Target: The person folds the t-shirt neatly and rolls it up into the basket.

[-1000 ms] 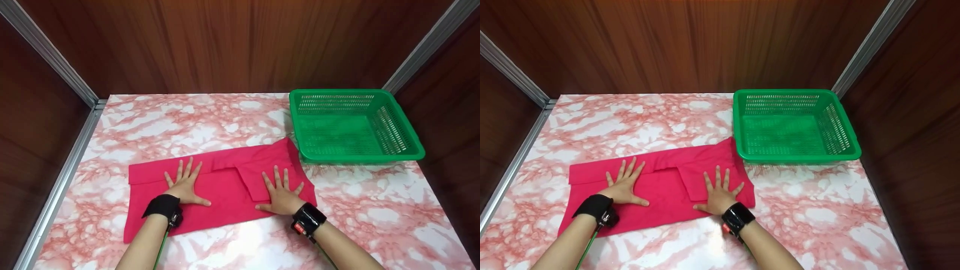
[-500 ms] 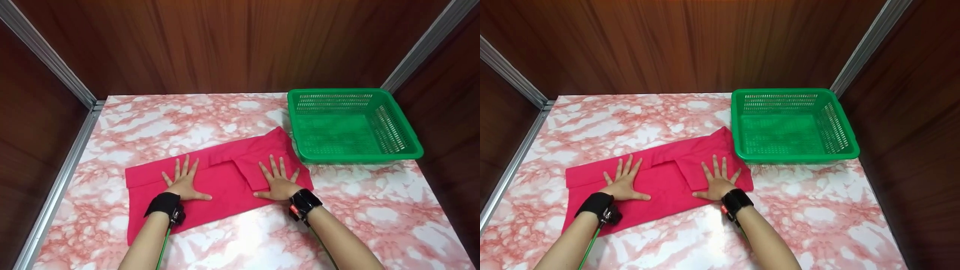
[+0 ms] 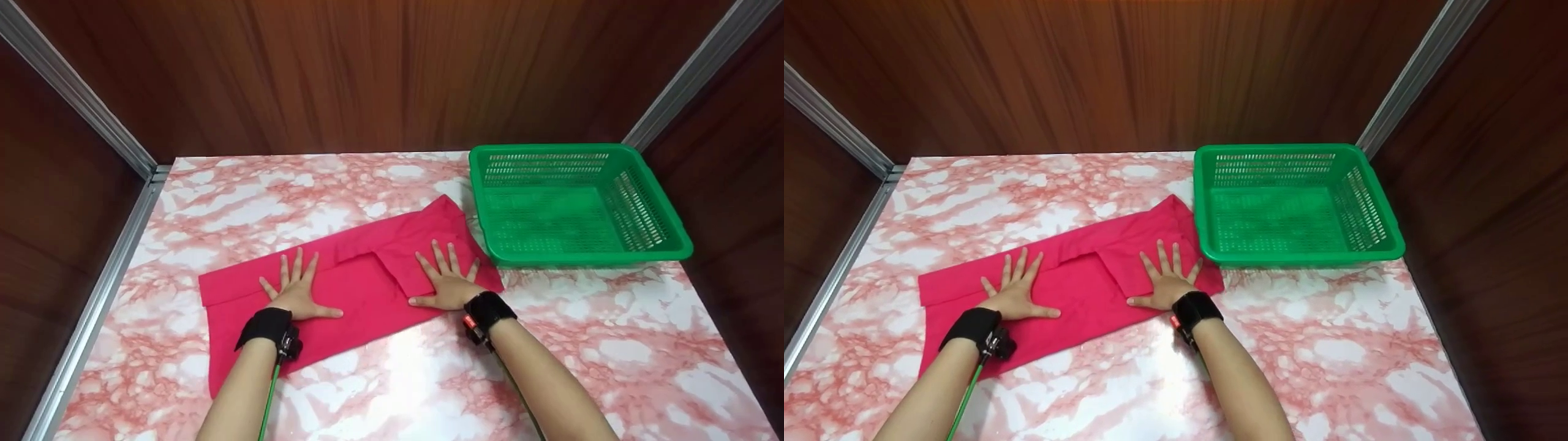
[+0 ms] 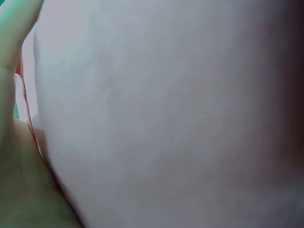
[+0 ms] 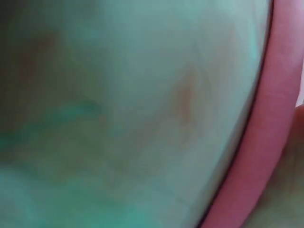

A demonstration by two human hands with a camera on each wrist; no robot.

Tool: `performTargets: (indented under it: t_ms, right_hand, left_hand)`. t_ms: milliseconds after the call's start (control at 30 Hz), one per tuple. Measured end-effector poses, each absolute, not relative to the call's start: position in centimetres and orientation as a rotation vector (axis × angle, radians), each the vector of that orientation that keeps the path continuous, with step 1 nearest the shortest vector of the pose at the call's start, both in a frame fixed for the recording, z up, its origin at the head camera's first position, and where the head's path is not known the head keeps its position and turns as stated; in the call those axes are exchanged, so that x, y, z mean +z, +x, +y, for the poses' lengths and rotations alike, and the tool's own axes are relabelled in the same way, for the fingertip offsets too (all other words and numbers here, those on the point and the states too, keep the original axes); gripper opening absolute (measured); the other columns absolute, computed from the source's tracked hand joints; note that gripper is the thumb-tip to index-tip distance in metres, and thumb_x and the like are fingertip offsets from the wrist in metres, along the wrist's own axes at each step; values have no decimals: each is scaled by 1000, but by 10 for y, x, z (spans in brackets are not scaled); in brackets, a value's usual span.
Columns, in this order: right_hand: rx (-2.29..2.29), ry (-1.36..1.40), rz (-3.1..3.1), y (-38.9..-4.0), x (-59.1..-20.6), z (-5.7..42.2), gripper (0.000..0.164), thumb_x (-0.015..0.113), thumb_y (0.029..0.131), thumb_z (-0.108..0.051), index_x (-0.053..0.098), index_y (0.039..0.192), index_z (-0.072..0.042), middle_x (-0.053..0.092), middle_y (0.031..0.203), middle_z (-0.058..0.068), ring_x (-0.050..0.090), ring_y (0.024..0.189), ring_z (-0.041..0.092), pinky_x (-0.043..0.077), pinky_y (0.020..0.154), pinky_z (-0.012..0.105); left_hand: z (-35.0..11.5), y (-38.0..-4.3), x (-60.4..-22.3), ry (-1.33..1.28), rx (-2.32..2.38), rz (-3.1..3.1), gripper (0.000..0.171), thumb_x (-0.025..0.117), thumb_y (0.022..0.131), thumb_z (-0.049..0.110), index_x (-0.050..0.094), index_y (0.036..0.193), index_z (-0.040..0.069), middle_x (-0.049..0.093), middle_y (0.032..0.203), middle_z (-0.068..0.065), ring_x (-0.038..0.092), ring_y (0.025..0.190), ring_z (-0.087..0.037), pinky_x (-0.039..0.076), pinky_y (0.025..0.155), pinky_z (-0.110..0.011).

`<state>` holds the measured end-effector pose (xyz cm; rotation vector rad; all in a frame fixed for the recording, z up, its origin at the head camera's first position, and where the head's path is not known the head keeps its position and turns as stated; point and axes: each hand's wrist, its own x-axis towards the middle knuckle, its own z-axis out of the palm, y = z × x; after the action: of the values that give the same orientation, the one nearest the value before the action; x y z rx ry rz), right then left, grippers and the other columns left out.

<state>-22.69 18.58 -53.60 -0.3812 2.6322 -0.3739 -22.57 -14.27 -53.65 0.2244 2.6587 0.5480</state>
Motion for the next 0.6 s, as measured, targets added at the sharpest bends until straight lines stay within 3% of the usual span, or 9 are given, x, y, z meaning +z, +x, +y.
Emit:
performTargets:
  t_ms: [600]
  right_hand:
    - [-345,-423,2613,-258,-536,186,107,54,74,-76,-4,152,-32,-26,155,4,-27,139,35,-17,96,74]
  left_hand:
    - [-144,-234,-542,137,615,2659,133,69,57,76,-10,151,27,-28,154,-6,-30,137,-38,-32,86,-69]
